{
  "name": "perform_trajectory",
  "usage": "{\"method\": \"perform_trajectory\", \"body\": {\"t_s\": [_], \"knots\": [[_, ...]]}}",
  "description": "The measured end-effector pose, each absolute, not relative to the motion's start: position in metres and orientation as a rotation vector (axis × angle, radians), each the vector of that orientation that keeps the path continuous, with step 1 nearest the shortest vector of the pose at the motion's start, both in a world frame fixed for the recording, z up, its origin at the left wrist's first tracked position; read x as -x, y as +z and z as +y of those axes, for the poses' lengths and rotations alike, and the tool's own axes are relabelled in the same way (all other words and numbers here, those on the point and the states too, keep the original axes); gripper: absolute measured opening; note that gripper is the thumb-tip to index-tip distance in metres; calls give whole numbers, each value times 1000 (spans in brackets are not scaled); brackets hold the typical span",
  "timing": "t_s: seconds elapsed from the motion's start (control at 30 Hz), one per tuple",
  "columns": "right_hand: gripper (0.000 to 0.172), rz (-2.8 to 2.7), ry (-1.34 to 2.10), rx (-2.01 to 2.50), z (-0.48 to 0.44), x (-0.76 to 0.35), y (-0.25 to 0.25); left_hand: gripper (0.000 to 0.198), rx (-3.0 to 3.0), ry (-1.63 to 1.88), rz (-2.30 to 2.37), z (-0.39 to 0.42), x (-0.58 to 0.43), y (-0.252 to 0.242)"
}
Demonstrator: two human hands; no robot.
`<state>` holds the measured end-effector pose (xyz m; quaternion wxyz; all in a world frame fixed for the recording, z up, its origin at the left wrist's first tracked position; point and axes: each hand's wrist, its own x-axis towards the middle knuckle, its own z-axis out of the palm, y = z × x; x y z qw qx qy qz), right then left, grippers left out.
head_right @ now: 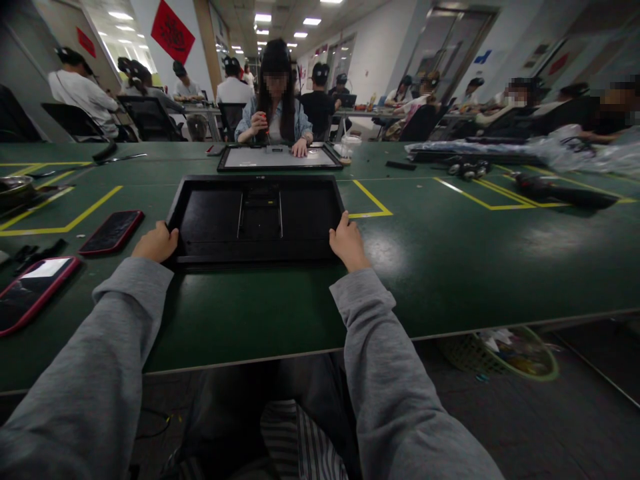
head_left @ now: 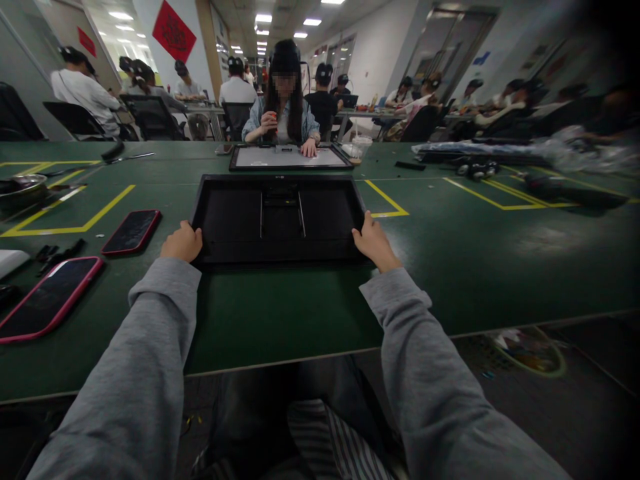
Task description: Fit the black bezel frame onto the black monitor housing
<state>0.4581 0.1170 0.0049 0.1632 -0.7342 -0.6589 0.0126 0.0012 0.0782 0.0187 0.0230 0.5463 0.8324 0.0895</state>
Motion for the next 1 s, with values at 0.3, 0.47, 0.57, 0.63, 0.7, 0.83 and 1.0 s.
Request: {"method": "perform_trajectory", "body": {"t_s": [0.3, 0.47, 0.57, 0.63, 0.7, 0.83, 1.0], "knots": [[79, -1861, 18, 2062, 121, -462, -1, 58, -1697, 262, 2601, 81, 1, 16], [77, -1871, 26, 2073, 121, -462, -1, 57, -1697, 258, 2597, 79, -1, 18], [75, -1889, 27, 2076, 121, -463, -1, 59, -1706, 257, 2596, 78, -2, 19], [76, -1891, 23, 2069, 122, -463, -1, 59, -1707, 259, 2596, 77, -3, 19], [77, -1889, 18, 2061, 122, -464, -2, 60, -1705, 264, 2595, 77, -3, 19], [77, -1890, 11, 2069, 121, -463, -1, 60, -1716, 272, 2589, 78, -3, 20], [75, -1901, 6, 2083, 120, -462, 0, 58, -1712, 261, 2588, 79, -1, 18]]}}
